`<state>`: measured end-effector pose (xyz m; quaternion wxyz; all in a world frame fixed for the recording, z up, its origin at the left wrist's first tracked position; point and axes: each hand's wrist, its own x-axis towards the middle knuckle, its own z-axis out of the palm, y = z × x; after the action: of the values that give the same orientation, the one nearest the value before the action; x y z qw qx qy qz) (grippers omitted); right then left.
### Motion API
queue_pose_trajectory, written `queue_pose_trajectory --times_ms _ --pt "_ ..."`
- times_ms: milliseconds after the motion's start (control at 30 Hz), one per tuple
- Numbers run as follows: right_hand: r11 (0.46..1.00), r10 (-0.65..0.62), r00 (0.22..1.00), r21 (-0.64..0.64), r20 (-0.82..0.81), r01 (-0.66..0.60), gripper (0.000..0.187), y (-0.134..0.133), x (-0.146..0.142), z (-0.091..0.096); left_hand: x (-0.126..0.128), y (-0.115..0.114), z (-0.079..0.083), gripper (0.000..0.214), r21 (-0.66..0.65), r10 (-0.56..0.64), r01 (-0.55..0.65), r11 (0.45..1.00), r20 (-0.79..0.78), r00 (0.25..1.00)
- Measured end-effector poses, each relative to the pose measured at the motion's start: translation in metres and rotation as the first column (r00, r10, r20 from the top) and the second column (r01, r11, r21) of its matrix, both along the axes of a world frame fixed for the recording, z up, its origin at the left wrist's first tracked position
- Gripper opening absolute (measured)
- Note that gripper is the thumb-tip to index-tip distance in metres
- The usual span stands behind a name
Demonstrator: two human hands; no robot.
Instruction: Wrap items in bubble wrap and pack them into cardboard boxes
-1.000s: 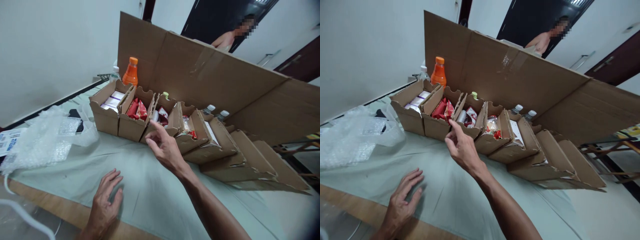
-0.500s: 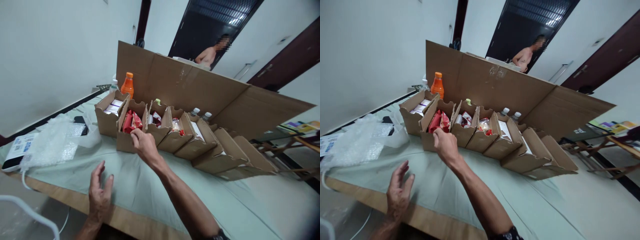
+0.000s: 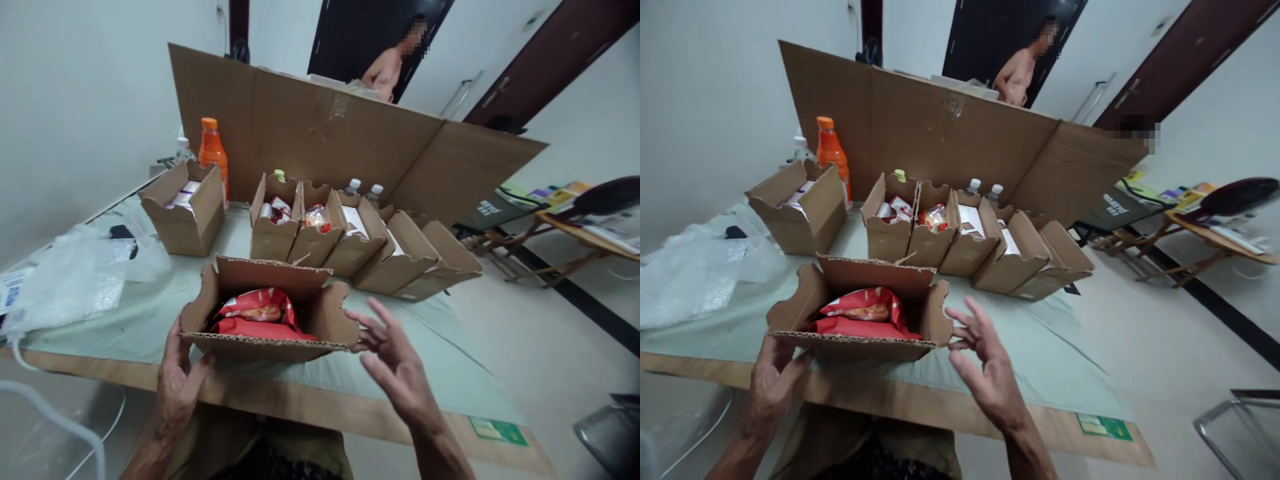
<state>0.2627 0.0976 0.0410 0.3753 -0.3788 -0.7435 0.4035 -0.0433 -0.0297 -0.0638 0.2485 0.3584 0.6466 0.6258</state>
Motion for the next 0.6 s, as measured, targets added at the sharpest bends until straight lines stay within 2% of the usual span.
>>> queue_pose_trajectory --times_ms 100,167,233,300,400,467,533,600 --pt "0.998 0.058 0.989 0.021 0.135 -0.062 0.063 -0.013 -0.006 -0.029 0.008 -0.001 -0.003 0.071 -0.070 -0.018 0.024 0.997 0.082 0.996" --pt "0.997 0.000 0.979 0.072 0.202 -0.015 0.049 -0.014 -0.019 -0.044 0.013 0.008 -0.002 0.067 -0.108 0.000 0.009 0.994 0.079 0.997" --pt "0.988 -0.109 0.968 0.131 0.224 0.081 0.034 -0.003 -0.030 -0.053 0.016 0.029 0.004 0.062 -0.105 0.006 0.002 0.994 0.071 0.997" --pt "0.973 -0.195 0.958 0.162 0.210 0.163 0.026 0.018 -0.036 -0.056 0.019 0.059 0.012 0.061 -0.068 -0.017 0.022 0.997 0.070 0.997" --pt "0.959 -0.264 0.953 0.150 0.150 0.242 0.030 0.054 -0.034 -0.059 0.024 0.109 0.018 0.065 0.006 -0.087 0.086 0.996 0.048 0.995" --pt "0.959 -0.274 0.955 0.107 0.111 0.263 0.039 0.070 -0.027 -0.064 0.027 0.131 0.014 0.069 0.001 -0.126 0.126 0.992 0.030 0.992" --pt "0.959 -0.282 0.956 0.062 0.079 0.278 0.049 0.074 -0.019 -0.072 0.028 0.135 0.004 0.074 -0.048 -0.115 0.115 0.992 0.010 0.993" --pt "0.953 -0.302 0.951 0.032 0.066 0.301 0.056 0.065 -0.010 -0.084 0.025 0.122 -0.008 0.078 -0.116 -0.055 0.051 0.992 -0.028 0.998"
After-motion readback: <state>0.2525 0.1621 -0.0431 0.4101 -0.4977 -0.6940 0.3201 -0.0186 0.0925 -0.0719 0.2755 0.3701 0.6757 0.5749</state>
